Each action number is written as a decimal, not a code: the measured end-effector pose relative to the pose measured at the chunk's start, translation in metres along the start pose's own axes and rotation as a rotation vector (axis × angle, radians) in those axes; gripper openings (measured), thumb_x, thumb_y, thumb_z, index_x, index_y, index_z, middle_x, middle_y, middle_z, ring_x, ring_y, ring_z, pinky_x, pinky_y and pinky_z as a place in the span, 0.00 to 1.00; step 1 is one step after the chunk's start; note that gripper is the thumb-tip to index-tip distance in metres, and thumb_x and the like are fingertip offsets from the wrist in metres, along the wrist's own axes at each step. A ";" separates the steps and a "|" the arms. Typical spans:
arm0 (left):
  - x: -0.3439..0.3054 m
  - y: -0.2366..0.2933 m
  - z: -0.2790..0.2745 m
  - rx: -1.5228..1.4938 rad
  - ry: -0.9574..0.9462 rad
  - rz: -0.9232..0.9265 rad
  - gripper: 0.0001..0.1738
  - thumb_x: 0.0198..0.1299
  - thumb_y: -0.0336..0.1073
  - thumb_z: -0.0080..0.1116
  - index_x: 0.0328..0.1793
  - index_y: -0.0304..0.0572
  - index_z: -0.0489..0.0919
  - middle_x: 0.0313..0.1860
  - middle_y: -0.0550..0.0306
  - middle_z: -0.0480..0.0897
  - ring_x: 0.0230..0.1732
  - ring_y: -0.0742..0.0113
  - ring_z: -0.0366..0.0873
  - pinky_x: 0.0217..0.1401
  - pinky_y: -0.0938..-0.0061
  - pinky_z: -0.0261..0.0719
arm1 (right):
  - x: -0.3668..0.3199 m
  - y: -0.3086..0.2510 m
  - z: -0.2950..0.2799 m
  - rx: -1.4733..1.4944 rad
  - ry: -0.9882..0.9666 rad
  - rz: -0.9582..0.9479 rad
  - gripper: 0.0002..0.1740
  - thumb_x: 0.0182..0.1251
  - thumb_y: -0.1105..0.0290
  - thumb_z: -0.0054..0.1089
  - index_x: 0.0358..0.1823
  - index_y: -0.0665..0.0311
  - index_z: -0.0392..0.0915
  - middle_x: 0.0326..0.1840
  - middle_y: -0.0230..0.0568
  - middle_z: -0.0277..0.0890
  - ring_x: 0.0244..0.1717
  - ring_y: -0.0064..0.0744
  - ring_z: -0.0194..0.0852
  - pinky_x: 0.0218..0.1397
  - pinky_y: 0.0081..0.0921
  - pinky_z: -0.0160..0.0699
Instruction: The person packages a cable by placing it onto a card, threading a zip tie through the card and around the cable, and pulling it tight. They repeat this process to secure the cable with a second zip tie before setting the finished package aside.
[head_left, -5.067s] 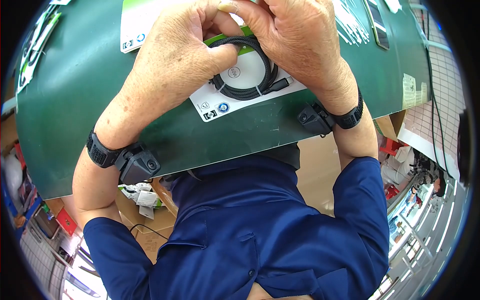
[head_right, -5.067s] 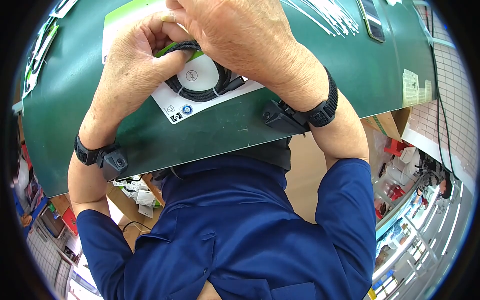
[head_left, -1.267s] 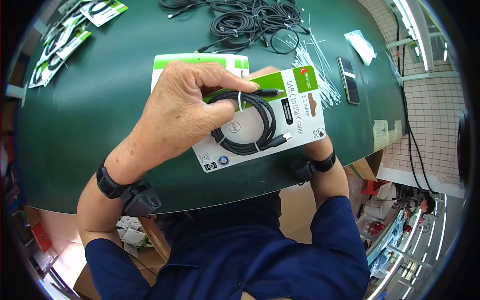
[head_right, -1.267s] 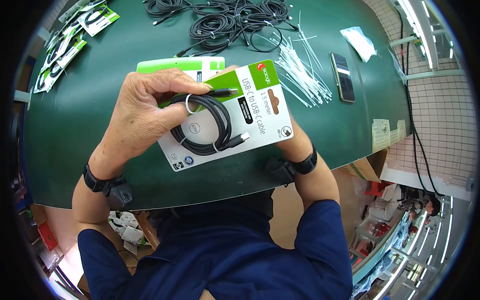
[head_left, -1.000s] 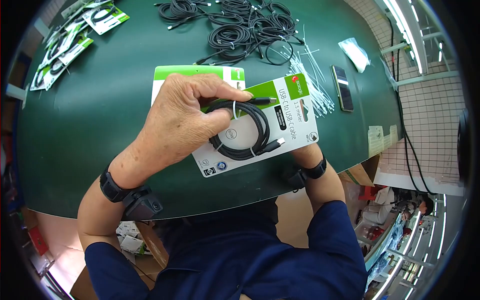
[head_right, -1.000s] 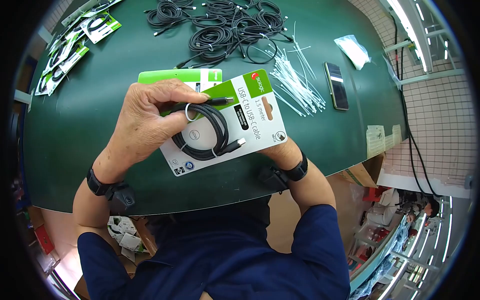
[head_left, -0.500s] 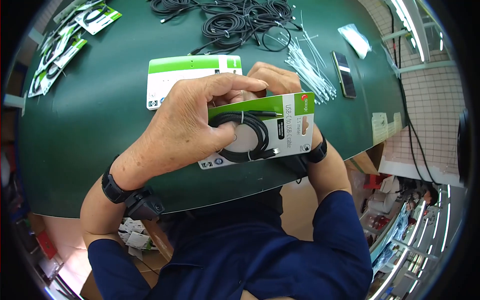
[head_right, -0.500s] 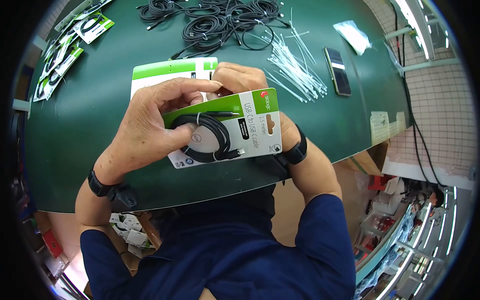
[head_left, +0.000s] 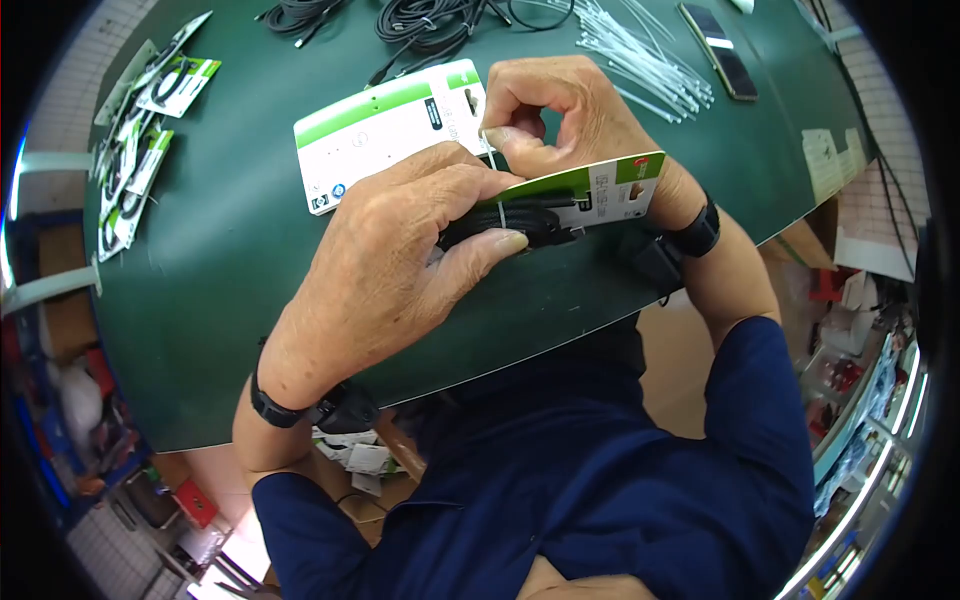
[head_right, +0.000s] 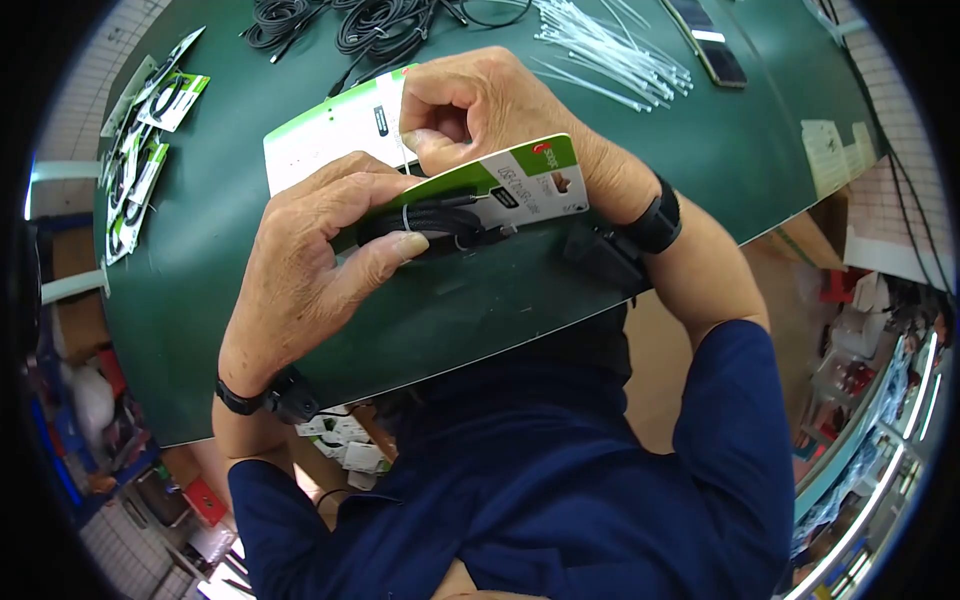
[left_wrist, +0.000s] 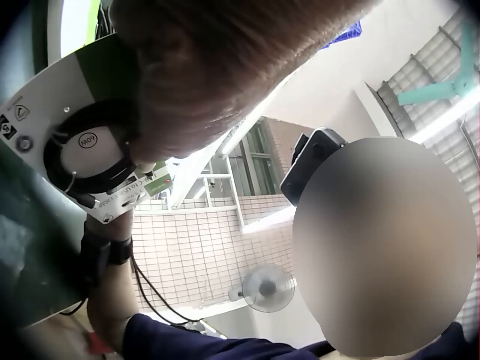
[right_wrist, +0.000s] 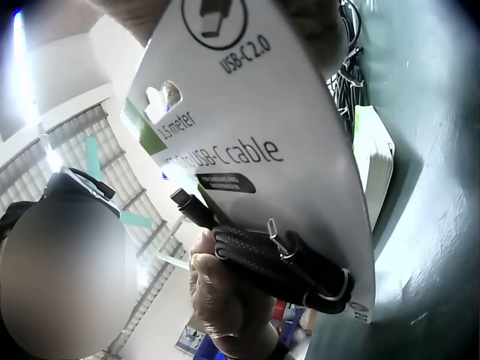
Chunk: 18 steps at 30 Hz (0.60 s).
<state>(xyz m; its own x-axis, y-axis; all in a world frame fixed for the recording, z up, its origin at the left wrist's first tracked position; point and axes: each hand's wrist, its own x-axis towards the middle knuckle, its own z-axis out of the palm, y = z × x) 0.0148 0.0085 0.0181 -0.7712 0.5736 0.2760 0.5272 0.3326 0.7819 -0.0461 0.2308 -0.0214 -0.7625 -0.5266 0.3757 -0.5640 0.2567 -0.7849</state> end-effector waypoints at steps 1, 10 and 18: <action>0.000 0.002 0.000 0.010 -0.027 -0.003 0.15 0.57 0.30 0.76 0.50 0.32 0.87 0.40 0.51 0.86 0.41 0.59 0.85 0.48 0.70 0.81 | 0.000 0.001 -0.001 0.001 -0.005 -0.020 0.04 0.56 0.84 0.59 0.29 0.68 0.75 0.25 0.34 0.71 0.25 0.23 0.69 0.31 0.22 0.69; -0.004 0.007 0.006 0.161 -0.026 -0.009 0.18 0.51 0.26 0.77 0.49 0.38 0.87 0.40 0.52 0.84 0.39 0.50 0.85 0.40 0.62 0.82 | -0.002 -0.001 -0.001 -0.117 0.003 -0.138 0.03 0.57 0.81 0.60 0.29 0.67 0.74 0.24 0.34 0.70 0.25 0.21 0.68 0.30 0.23 0.68; -0.001 -0.002 -0.002 0.259 0.077 0.043 0.22 0.50 0.24 0.77 0.53 0.39 0.86 0.39 0.53 0.86 0.37 0.57 0.86 0.40 0.67 0.82 | 0.000 0.011 -0.012 0.204 -0.121 0.140 0.04 0.57 0.80 0.65 0.33 0.67 0.79 0.27 0.29 0.76 0.27 0.20 0.70 0.33 0.21 0.71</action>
<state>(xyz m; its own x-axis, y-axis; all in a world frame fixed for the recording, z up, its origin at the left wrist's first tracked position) 0.0138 0.0061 0.0174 -0.7659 0.5360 0.3551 0.6260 0.4955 0.6022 -0.0562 0.2435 -0.0243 -0.7782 -0.5938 0.2044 -0.3709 0.1720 -0.9126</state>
